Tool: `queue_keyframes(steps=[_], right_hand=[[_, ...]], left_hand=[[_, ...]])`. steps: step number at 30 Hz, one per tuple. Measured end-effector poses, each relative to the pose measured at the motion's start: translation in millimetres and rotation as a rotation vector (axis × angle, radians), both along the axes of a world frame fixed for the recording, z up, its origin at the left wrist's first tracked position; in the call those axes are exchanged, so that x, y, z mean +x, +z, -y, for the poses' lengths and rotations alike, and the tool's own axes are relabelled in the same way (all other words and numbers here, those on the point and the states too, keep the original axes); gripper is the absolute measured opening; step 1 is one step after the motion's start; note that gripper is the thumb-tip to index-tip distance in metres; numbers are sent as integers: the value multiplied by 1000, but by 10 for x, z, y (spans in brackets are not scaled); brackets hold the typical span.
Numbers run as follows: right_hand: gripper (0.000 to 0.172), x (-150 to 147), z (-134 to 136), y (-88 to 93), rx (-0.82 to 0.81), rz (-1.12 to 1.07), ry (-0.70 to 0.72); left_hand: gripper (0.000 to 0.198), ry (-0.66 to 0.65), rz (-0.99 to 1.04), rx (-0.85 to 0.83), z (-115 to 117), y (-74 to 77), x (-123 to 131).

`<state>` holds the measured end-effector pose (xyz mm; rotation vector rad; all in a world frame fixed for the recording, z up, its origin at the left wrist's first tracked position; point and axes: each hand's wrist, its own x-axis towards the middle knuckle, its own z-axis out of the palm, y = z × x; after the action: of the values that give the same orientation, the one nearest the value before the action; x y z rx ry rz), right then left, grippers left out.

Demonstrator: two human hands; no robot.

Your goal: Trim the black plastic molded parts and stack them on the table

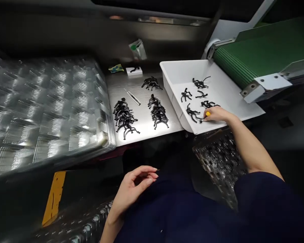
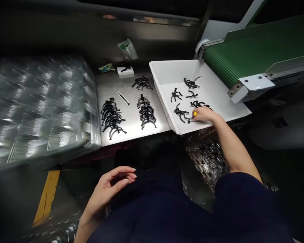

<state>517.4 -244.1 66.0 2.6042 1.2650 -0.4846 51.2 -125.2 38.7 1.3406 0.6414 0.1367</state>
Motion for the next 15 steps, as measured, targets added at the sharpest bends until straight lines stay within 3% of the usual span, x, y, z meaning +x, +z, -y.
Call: queue_keyframes(steps=[5, 9, 12, 15], right_hand=[[29, -57, 61, 137, 101, -6, -35], [32, 36, 33, 341, 39, -184, -7], [39, 222, -272, 455, 147, -248, 11], [38, 456, -725, 428, 242, -86, -9]], left_hand=[[42, 2, -29, 51, -3, -112, -97], [47, 0, -48, 53, -36, -207, -24], [49, 56, -58, 28, -12, -220, 95], [50, 147, -79, 7, 47, -225, 192]])
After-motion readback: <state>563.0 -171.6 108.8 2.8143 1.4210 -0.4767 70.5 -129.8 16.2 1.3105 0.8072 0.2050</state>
